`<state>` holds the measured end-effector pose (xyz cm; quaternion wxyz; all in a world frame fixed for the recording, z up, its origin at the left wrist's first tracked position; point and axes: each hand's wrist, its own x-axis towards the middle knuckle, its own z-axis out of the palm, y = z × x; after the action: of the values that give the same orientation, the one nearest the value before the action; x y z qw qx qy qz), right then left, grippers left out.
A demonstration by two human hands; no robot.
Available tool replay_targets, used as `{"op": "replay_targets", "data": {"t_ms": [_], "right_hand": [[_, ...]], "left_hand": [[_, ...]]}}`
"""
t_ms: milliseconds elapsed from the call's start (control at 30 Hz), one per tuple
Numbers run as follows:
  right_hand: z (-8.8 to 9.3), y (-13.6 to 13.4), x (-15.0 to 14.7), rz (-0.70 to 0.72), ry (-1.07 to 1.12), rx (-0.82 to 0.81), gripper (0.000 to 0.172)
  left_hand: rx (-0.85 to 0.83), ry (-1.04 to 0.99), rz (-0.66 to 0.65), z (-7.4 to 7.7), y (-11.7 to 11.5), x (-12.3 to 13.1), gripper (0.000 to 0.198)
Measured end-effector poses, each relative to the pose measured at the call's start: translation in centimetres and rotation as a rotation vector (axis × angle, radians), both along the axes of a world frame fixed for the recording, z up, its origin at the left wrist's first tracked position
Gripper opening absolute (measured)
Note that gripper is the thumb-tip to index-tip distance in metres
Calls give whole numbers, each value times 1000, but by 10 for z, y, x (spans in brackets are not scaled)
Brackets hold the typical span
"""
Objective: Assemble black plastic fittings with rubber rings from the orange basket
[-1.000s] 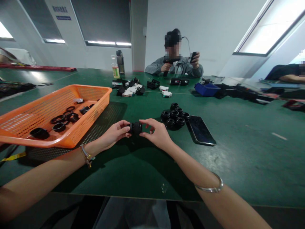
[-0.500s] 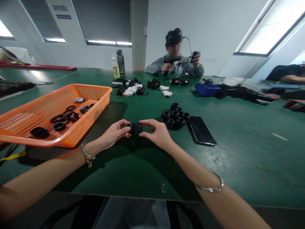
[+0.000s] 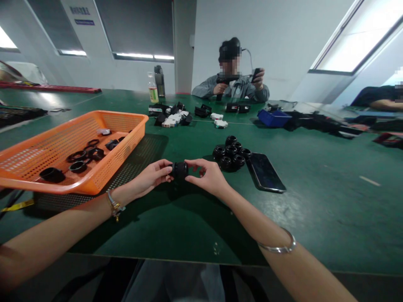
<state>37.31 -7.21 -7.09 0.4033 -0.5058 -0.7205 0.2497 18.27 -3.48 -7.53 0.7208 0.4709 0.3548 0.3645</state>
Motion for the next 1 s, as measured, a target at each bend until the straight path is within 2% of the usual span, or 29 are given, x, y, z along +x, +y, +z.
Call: {"op": "replay_targets", "data": {"t_ms": [267,467,667,1000], "right_hand": [[-2,2,1,10,12,63,34],[-2,1,0,-2,60,45,48],[1,-1,-2,-23,23,55,32],[1,0,-1,-42,15,5,35]], "left_hand": [[-13,-1,-5,0,1,-1,22],[19,-7,-19,-2,2,-2,27],[43,5,-14,-1,1,-2,27],[61,7,-3,0,-1,-1,31]]}}
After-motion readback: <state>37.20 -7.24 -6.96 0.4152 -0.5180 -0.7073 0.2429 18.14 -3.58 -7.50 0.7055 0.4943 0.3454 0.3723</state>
